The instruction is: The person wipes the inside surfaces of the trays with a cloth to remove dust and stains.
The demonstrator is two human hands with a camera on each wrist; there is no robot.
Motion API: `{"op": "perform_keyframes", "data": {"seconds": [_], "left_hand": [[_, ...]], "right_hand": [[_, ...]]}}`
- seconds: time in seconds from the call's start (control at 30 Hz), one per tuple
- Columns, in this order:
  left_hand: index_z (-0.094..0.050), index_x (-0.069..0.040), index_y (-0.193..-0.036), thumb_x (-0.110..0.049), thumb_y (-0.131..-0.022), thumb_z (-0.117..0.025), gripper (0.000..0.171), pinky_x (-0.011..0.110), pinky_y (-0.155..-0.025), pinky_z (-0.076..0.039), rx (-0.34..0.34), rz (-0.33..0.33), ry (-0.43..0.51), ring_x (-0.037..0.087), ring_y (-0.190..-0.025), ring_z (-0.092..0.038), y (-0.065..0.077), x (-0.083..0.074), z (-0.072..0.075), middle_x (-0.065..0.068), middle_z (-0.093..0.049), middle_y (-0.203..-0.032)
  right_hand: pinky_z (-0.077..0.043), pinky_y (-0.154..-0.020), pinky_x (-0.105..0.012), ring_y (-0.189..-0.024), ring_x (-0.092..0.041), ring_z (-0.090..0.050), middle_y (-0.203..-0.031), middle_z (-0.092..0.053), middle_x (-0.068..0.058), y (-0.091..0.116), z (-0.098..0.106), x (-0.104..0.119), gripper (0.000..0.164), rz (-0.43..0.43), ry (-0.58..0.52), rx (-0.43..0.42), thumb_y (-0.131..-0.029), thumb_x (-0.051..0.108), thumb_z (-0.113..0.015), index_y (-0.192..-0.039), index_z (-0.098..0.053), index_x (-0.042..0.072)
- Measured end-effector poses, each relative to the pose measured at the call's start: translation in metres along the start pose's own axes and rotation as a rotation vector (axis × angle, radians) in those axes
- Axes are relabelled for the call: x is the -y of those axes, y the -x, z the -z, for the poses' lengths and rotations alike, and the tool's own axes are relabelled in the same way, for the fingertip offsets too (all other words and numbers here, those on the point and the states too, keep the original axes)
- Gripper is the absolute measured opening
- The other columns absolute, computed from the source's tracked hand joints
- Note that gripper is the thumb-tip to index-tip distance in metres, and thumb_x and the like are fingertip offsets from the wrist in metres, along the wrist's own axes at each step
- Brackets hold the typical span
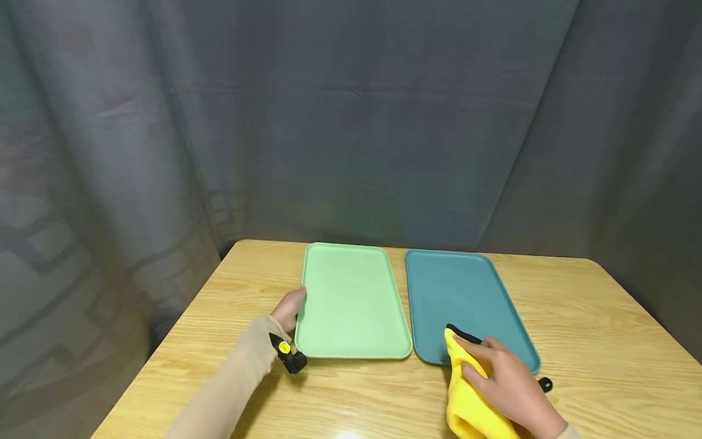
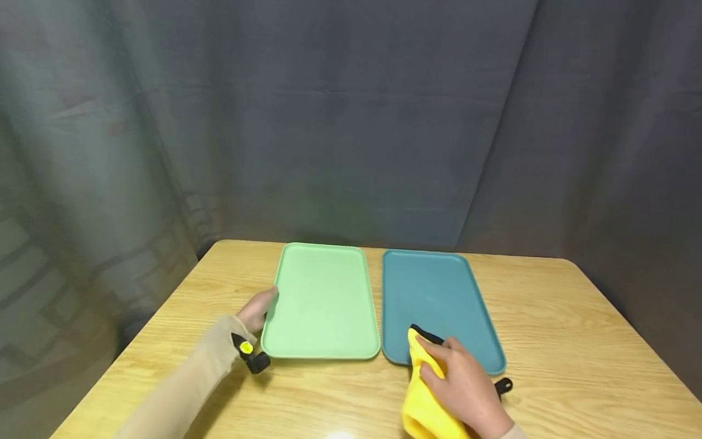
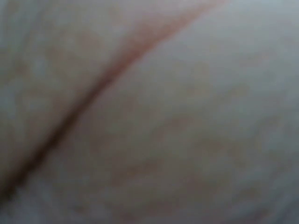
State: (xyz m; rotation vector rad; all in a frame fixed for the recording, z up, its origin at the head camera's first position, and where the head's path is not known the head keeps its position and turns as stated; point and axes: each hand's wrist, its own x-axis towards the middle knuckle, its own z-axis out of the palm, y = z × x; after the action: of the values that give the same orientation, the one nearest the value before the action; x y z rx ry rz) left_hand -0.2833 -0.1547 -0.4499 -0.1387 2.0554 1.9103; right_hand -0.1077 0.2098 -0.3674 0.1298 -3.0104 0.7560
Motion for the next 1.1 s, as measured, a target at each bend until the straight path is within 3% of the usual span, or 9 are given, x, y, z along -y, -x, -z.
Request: {"op": "perform_keyframes", "data": {"seconds": [0.07,0.13,0.33,0.5,0.67,0.87,1.0,1.1], "left_hand": [[-0.031,0.000,-0.139,-0.041,-0.103,-0.017,0.056,0.044,-0.102,-0.038,-0.023,-0.017,0.060,0.028,-0.119,-0.045,0.018,-0.009,-0.013,0.017,-0.043,-0.130],[-0.031,0.000,-0.139,-0.038,-0.103,-0.015,0.054,0.040,-0.098,-0.039,-0.030,-0.061,0.110,0.024,-0.112,-0.046,0.032,-0.012,-0.019,0.014,-0.045,-0.123],[-0.014,-0.006,-0.149,-0.036,-0.104,-0.014,0.054,0.042,-0.111,-0.027,0.019,-0.173,0.217,0.025,-0.130,-0.034,0.061,-0.020,-0.038,0.017,-0.033,-0.141],[-0.016,-0.009,-0.148,-0.041,-0.103,-0.016,0.055,0.036,-0.108,-0.031,0.092,-0.217,0.269,0.018,-0.125,-0.040,0.075,-0.024,-0.058,0.013,-0.036,-0.140],[-0.011,-0.009,-0.149,-0.041,-0.103,-0.019,0.057,0.041,-0.115,-0.024,0.135,-0.220,0.332,0.025,-0.136,-0.029,0.086,-0.026,-0.078,0.015,-0.028,-0.147],[-0.008,-0.005,-0.149,-0.044,-0.102,-0.021,0.062,0.049,-0.117,-0.018,0.112,-0.247,0.307,0.035,-0.141,-0.020,0.097,-0.025,-0.095,0.021,-0.021,-0.151],[-0.008,-0.003,-0.149,-0.043,-0.103,-0.022,0.063,0.055,-0.117,-0.003,0.094,-0.260,0.268,0.039,-0.144,0.000,0.100,-0.022,-0.106,0.020,-0.007,-0.156],[-0.009,-0.003,-0.149,-0.041,-0.103,-0.022,0.062,0.058,-0.115,0.003,0.083,-0.254,0.246,0.040,-0.144,0.007,0.101,-0.021,-0.113,0.019,-0.002,-0.157]], "right_hand": [[-0.028,-0.050,-0.019,-0.056,-0.009,-0.031,-0.075,-0.041,0.000,0.000,0.002,0.000,0.044,0.011,0.002,-0.014,-0.087,0.021,-0.064,-0.130,-0.056,0.024],[-0.028,-0.049,-0.019,-0.054,-0.008,-0.030,-0.074,-0.040,0.000,-0.001,0.005,0.001,0.044,0.031,-0.002,-0.036,-0.087,0.021,-0.064,-0.130,-0.056,0.024],[-0.027,-0.048,-0.020,-0.054,-0.008,-0.028,-0.073,-0.038,-0.001,-0.006,0.024,0.010,0.043,0.104,0.005,-0.119,-0.089,0.020,-0.061,-0.131,-0.054,0.021],[-0.028,-0.049,-0.020,-0.056,-0.008,-0.029,-0.073,-0.039,-0.001,-0.014,0.036,0.021,0.042,0.170,0.033,-0.172,-0.088,0.018,-0.061,-0.130,-0.056,0.019],[-0.028,-0.049,-0.022,-0.057,-0.010,-0.029,-0.073,-0.039,-0.002,-0.024,0.043,0.033,0.042,0.208,0.015,-0.200,-0.090,0.019,-0.059,-0.131,-0.055,0.019],[-0.029,-0.049,-0.024,-0.057,-0.015,-0.031,-0.074,-0.042,-0.006,-0.040,0.048,0.048,0.043,0.215,0.045,-0.276,-0.090,0.020,-0.058,-0.132,-0.054,0.017],[-0.028,-0.051,-0.024,-0.057,-0.016,-0.033,-0.072,-0.044,-0.008,-0.054,0.045,0.060,0.041,0.294,0.095,-0.412,-0.086,0.015,-0.057,-0.128,-0.058,0.014],[-0.029,-0.052,-0.025,-0.059,-0.019,-0.037,-0.076,-0.046,-0.012,-0.065,0.043,0.069,0.042,0.321,0.111,-0.445,-0.086,0.012,-0.054,-0.127,-0.059,0.014]]}}
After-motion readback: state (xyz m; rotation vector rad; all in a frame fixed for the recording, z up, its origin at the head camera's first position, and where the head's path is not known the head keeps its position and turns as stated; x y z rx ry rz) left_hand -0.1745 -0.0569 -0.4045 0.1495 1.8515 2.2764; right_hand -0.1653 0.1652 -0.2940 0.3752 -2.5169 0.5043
